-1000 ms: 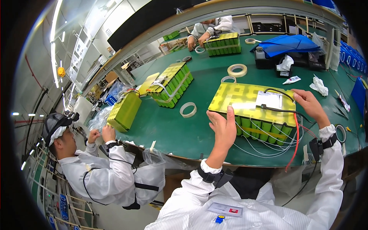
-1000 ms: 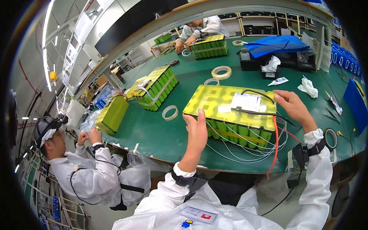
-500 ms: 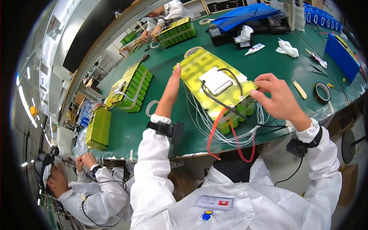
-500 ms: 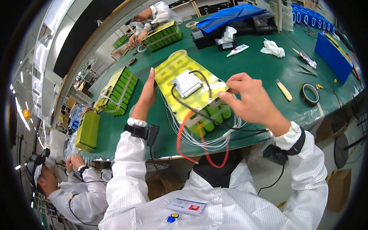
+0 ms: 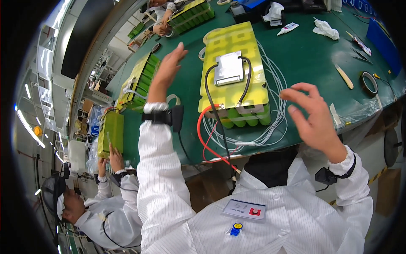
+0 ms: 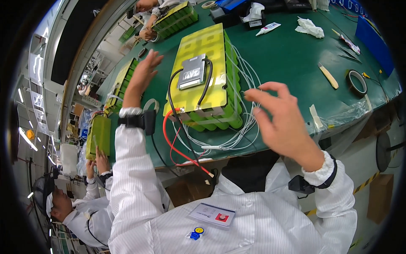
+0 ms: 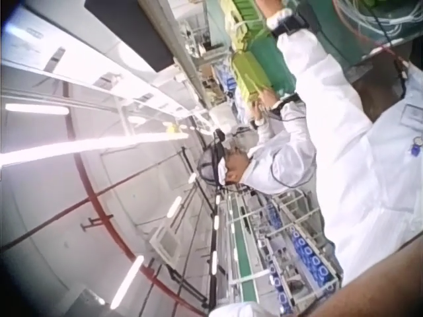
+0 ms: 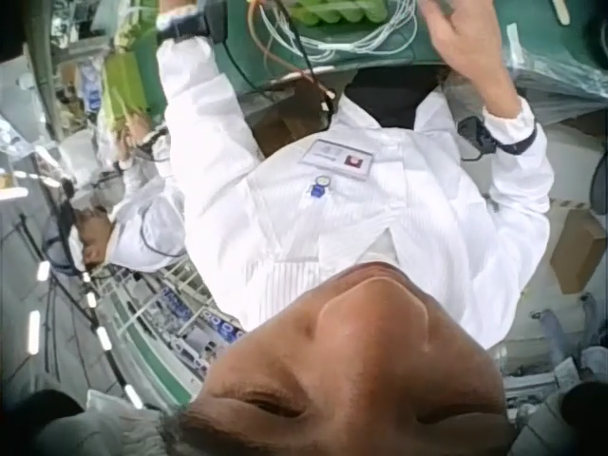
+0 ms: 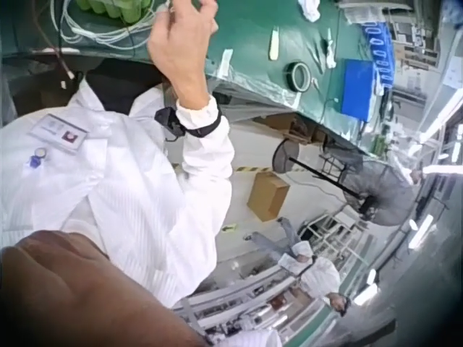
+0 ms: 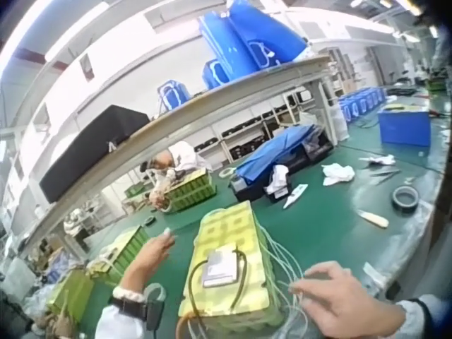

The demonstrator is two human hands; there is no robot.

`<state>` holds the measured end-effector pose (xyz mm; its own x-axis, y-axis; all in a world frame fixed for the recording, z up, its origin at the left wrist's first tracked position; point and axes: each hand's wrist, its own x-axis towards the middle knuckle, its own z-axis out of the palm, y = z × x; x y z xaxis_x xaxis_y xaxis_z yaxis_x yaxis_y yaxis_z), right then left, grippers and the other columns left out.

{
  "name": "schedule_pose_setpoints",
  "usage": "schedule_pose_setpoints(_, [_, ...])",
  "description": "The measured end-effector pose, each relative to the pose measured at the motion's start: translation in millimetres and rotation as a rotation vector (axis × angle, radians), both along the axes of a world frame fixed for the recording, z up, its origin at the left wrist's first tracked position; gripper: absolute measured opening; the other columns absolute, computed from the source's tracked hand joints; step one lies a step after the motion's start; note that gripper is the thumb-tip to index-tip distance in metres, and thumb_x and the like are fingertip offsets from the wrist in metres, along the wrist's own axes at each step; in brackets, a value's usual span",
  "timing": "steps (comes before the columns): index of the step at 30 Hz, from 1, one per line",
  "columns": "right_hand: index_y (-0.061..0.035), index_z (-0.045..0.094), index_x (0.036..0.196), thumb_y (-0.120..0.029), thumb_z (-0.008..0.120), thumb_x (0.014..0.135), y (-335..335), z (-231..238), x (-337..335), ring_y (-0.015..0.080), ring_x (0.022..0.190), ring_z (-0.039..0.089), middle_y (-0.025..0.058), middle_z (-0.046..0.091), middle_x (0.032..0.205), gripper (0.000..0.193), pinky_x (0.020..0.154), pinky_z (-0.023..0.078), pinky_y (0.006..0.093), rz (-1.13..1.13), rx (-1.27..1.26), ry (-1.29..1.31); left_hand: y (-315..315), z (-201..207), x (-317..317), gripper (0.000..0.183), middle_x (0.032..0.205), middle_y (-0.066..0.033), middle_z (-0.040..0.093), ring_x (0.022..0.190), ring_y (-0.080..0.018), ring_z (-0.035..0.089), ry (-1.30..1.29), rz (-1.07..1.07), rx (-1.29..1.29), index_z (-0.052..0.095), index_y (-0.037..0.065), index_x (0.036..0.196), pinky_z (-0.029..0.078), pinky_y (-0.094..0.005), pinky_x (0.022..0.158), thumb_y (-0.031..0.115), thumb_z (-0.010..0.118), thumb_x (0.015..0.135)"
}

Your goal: Apply adhesive tape and organize wiring on a large battery pack assembly.

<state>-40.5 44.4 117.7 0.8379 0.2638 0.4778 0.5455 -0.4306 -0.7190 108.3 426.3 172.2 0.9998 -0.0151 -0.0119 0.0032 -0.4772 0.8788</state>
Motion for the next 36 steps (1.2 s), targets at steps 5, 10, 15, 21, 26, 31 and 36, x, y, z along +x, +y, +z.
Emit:
schedule_pose_setpoints(5, [-0.0002,0.065,0.106,0.002,0.059,0.08,-21.8,-18.3,4.7,0.0255,0.105,0.058,0.0106,0.069,0.096,0.027,0.087,0.047,0.0342,-0.069,0.104,0.052,-15.9,8.8,-120.1,0.049,0.121,-0.0155,0.062,0.108,-0.0174,0.06,-0.49,0.367,-0.064,0.05,-0.006,0.133,0.045,-0.0264,0.093,0.021,0.062,0.094])
schedule_pose_setpoints(10, [0.0005,0.066,0.104,0.001,0.062,0.082,-23.7,-37.0,-1.6,0.0215,0.087,0.065,0.0122,0.064,0.091,0.023,0.078,0.05,0.0306,-0.092,0.119,0.09,-85.0,-32.3,-231.1,0.02,0.104,-0.0121,0.066,0.093,-0.0172,0.061,-0.815,0.513,-0.001,0.064,-0.006,0.105,0.048,-0.029,0.084,0.008,0.059,0.091])
schedule_pose_setpoints(15, [-0.0012,0.068,0.093,-0.003,0.064,0.08,-3.1,-47.9,-17.5,0.0272,0.079,0.06,0.0119,0.066,0.079,0.014,0.069,0.048,0.036,-0.013,0.154,-0.031,-157.7,-80.1,-271.0,0.015,0.086,-0.0107,0.066,0.078,-0.0246,0.058,-0.738,0.295,0.191,0.067,-0.001,0.091,0.047,-0.0315,0.069,-0.003,0.066,0.076])
schedule_pose_setpoints(21, [-0.0027,0.066,0.095,-0.005,0.067,0.079,11.5,-59.3,-27.7,0.0279,0.08,0.056,0.0097,0.064,0.079,0.017,0.074,0.044,0.0376,0.018,0.117,-0.114,-181.2,-88.3,-256.6,0.024,0.095,-0.0046,0.065,0.093,-0.0275,0.052,-0.784,0.3,0.571,0.069,0.006,0.096,0.037,-0.0366,0.087,0.008,0.074,0.072])
schedule_pose_setpoints(26, [-0.0039,0.064,0.093,-0.006,0.067,0.076,33.1,-56.5,-48.4,0.0264,0.079,0.056,0.0072,0.062,0.077,0.017,0.069,0.041,0.0374,0.101,0.067,-0.221,-178.8,-93.8,-250.0,0.022,0.094,-0.0027,0.06,0.098,-0.0275,0.049,-0.782,0.361,0.686,0.07,0.012,0.095,0.033,-0.0397,0.089,0.013,0.074,0.073])
schedule_pose_setpoints(31, [-0.0013,0.065,0.093,-0.003,0.068,0.076,32.0,-59.5,-46.6,0.0263,0.077,0.056,0.0079,0.061,0.075,0.017,0.068,0.042,0.0356,0.121,0.049,-0.2,-177.1,-97.2,-246.2,0.021,0.09,-0.0046,0.057,0.095,-0.0286,0.048,-0.8,0.368,0.726,0.071,0.01,0.092,0.038,-0.0399,0.085,0.007,0.076,0.072])
schedule_pose_setpoints(36, [-0.0033,0.066,0.089,-0.005,0.067,0.076,19.3,-61.7,-30.1,0.026,0.077,0.056,0.0076,0.062,0.075,0.013,0.067,0.042,0.0374,0.026,0.062,-0.22,-178.0,-101.0,-244.6,0.019,0.095,-0.004,0.055,0.1,-0.0299,0.046,-0.84,0.398,0.679,0.071,0.013,0.087,0.034,-0.0411,0.088,0.006,0.075,0.07])
